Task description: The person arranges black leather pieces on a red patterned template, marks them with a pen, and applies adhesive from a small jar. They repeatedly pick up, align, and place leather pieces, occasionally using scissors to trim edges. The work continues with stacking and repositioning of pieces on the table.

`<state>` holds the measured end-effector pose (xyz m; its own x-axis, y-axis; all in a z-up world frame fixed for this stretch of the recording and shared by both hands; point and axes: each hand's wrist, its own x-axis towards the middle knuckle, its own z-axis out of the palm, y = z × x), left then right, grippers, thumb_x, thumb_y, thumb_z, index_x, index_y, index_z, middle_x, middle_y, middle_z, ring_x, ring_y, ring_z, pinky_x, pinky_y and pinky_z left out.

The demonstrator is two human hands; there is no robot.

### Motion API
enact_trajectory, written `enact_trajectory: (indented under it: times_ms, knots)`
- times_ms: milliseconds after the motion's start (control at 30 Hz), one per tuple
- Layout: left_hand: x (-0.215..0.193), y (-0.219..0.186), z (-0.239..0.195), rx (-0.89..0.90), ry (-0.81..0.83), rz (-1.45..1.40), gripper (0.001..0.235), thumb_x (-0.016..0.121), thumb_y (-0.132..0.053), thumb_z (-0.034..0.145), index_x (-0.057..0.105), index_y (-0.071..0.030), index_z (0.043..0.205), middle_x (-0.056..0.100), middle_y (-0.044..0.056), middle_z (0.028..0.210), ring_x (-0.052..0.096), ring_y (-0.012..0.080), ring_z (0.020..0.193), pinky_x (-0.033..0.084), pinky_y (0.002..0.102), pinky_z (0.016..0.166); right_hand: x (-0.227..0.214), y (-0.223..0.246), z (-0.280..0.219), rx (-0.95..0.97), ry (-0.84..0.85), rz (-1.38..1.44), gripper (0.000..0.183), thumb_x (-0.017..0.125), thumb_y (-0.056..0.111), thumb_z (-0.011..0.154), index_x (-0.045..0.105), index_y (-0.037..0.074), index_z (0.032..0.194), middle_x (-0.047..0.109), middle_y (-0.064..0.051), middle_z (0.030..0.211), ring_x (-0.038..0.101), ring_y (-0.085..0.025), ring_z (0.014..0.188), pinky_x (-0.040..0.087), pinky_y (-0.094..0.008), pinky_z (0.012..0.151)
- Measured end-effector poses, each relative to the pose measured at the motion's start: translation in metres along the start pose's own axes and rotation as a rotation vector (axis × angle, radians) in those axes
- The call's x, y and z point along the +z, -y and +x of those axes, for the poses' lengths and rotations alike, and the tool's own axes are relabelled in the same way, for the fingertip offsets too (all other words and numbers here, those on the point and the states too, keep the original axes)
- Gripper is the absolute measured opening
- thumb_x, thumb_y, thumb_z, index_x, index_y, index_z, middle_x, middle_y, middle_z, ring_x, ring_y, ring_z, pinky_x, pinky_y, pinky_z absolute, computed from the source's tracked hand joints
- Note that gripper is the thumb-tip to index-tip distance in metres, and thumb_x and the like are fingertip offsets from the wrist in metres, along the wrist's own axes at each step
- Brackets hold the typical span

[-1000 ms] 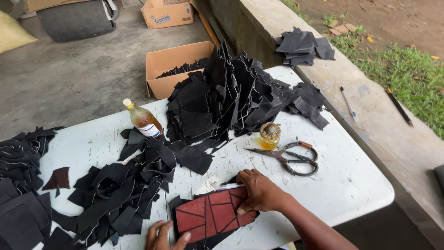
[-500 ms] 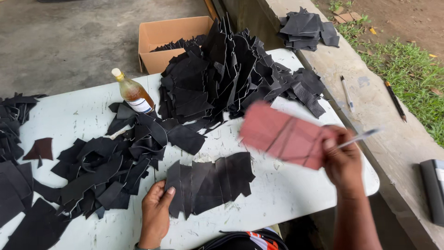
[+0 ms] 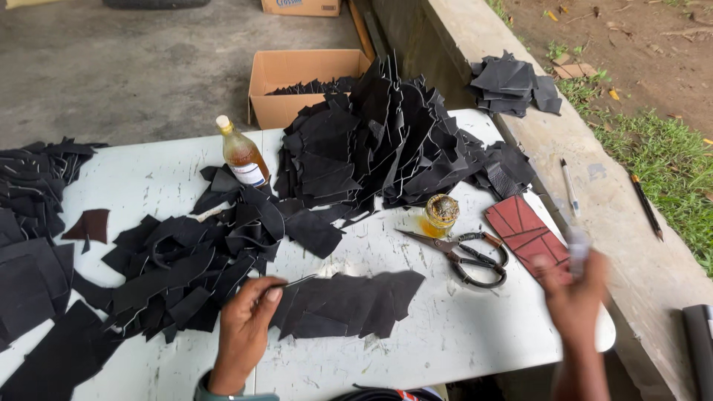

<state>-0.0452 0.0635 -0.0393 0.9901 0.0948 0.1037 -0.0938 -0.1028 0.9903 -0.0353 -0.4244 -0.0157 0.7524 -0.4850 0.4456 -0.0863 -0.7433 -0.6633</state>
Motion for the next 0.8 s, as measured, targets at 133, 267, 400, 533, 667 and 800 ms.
enact_trajectory:
  times_ms: [133,267,400,533,667,800]
  knots:
    - [-0.005,-0.051,0.016,0.096,0.162,0.219,0.024,0.066,-0.013,0.099,0.082,-0.003,0.114,0.064,0.007,0.069,0.048,0.0128,0.059,0.036,0.022,0.055,0.034,0.107,-0.065,-0.469,0.517,0.388,0.086,0.095,0.028,0.055,0.057,0.004,0.128,0.063,-0.015,0.121,0.061,-0.030,0.105,0.050,-0.042,0.083]
    - [-0.015,-0.091,0.026,0.416,0.070,0.072,0.022,0.067,-0.010,0.097,0.069,0.000,0.117,0.074,0.008,0.102,0.070,0.0129,0.089,0.056,0.024,0.077,0.058,0.191,-0.084,-0.345,0.854,0.327,0.025,0.080,0.024,0.089,0.070,0.006,0.102,0.069,-0.010,0.081,0.067,-0.020,0.069,0.054,-0.032,0.064]
    - [-0.053,-0.090,0.024,0.571,-0.293,-0.141,0.036,0.061,-0.009,0.105,0.053,0.004,0.137,0.064,0.015,0.130,0.066,0.0213,0.120,0.059,0.034,0.102,0.089,0.218,-0.050,-0.178,0.719,0.531,0.026,0.071,0.027,0.094,0.073,0.003,0.105,0.071,-0.005,0.073,0.064,-0.012,0.065,0.054,-0.029,0.064]
    - [-0.069,-0.045,0.009,0.395,-0.349,-0.067,0.033,0.060,-0.010,0.103,0.056,0.004,0.132,0.068,0.016,0.125,0.068,0.0212,0.114,0.059,0.033,0.100,0.147,0.245,0.027,-0.136,0.554,0.763,0.036,0.072,0.031,0.096,0.070,0.000,0.114,0.076,-0.003,0.096,0.065,-0.010,0.085,0.056,-0.029,0.079]
    - [-0.052,0.001,-0.016,0.073,-0.233,-0.038,0.029,0.064,-0.013,0.096,0.063,0.000,0.122,0.073,0.012,0.118,0.069,0.0201,0.110,0.055,0.032,0.089,0.196,0.262,0.077,-0.147,0.453,0.104,0.060,0.076,0.045,0.093,0.059,0.002,0.130,0.067,-0.015,0.103,0.067,-0.029,0.092,0.054,-0.041,0.082]
    - [-0.035,-0.001,-0.028,-0.276,0.020,0.395,0.035,0.073,-0.026,0.089,0.068,-0.010,0.120,0.077,0.004,0.112,0.074,0.0207,0.102,0.057,0.034,0.090,0.187,0.227,0.063,-0.414,0.269,0.206,0.067,0.073,0.041,0.093,0.052,0.002,0.144,0.054,-0.022,0.118,0.059,-0.035,0.102,0.049,-0.044,0.086]
